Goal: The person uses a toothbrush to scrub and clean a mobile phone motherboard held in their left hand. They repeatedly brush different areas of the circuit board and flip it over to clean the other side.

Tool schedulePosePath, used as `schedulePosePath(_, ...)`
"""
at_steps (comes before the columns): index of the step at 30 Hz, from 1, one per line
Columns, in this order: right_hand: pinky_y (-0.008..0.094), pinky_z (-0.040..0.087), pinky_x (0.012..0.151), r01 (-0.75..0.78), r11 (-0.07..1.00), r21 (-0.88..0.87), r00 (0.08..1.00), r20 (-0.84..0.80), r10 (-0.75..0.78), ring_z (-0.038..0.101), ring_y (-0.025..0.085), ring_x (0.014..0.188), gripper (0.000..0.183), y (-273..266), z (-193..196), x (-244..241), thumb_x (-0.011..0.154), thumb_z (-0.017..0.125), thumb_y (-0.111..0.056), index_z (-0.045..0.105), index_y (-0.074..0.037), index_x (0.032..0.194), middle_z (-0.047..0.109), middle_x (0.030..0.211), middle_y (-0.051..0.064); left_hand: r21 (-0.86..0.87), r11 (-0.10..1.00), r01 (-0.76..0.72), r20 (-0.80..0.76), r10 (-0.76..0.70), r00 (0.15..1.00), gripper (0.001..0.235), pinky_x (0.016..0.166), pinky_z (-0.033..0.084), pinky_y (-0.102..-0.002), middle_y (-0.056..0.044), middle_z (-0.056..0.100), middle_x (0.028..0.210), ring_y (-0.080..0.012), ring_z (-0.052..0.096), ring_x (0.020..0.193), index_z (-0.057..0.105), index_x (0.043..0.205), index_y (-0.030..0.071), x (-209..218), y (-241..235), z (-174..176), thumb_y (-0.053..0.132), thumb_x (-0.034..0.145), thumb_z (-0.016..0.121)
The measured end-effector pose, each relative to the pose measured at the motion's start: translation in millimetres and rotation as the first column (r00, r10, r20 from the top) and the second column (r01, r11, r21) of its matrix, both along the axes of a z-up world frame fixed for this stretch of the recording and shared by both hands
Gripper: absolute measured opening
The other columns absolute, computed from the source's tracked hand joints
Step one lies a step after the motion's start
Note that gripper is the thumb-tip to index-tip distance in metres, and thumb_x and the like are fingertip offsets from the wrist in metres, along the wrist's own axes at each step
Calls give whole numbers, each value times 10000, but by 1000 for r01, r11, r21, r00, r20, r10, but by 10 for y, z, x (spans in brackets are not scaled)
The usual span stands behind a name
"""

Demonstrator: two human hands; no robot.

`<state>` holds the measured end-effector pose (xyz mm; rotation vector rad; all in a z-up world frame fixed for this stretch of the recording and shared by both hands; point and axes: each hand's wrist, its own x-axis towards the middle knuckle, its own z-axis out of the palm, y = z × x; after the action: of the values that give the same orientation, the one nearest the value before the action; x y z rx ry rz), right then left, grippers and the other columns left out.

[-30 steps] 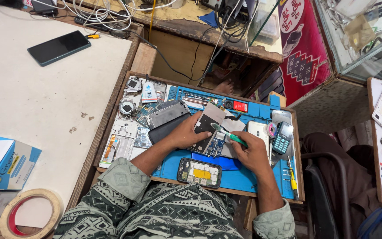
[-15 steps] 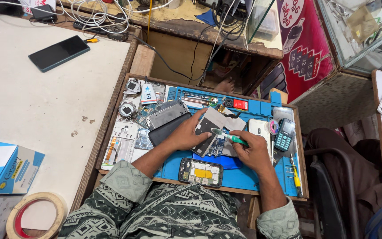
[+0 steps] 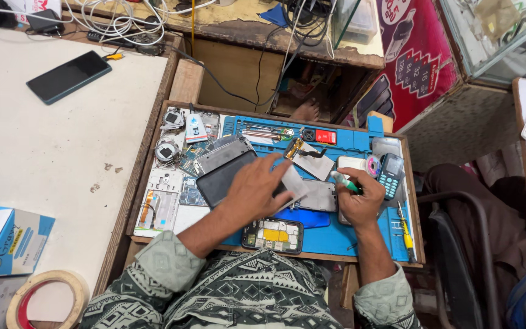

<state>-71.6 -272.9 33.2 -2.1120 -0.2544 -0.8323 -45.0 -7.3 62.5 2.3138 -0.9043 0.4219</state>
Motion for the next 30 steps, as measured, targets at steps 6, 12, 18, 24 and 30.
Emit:
schedulePosePath(6, 232, 395, 539, 33, 999, -6, 999, 2, -33, 547, 58, 578, 212, 13, 10, 13, 835, 761, -25, 760, -54, 1045, 613, 658, 14, -259, 620, 741, -388, -769, 508, 564, 958, 540, -424, -125, 703, 1216, -315, 674, 1146, 683, 1221, 96, -625, -102, 235, 477, 819, 788)
schedulePosePath(12, 232, 403, 536, 5, 1000, -20, 1000, 5, -5, 560, 60, 586, 210, 22, 18, 1, 840, 776, -21, 757, -55, 1047, 628, 673, 11, -583, 275, 765, -576, -803, -150, 495, 1013, 545, -348, -95, 726, 1257, -199, 690, 1174, 653, 1412, 98, -778, -311, -104, 370, 1002, 702)
schedulePosePath(18, 242, 406, 534, -14, 1000, -25, 1000, 8, 14, 551, 70, 573, 206, 44, 41, 17, 833, 762, -30, 759, -54, 1037, 614, 653, 19, -548, 279, 789, -611, -777, -150, 422, 949, 564, -329, -87, 742, 1154, -179, 692, 1066, 662, 1337, 84, -686, -326, -307, 188, 930, 699)
schedulePosePath(24, 244, 409, 527, -75, 996, -44, 997, -16, 74, 562, 75, 577, 159, 55, 42, -2, 866, 765, -50, 752, -45, 1025, 635, 675, 28, -389, 395, 832, -584, -805, 109, 329, 854, 580, -351, -77, 741, 1068, -198, 715, 971, 747, 1180, 91, -757, -325, -315, 62, 888, 599)
schedulePosePath(30, 242, 435, 531, -108, 989, -98, 993, -55, 103, 611, 89, 587, 160, 94, 110, -15, 853, 754, -53, 754, -44, 1013, 668, 702, 46, -288, 436, 852, -611, -769, 187, 190, 729, 544, -354, -41, 711, 956, -187, 695, 858, 776, 1080, 143, -726, -306, -184, 251, 946, 693)
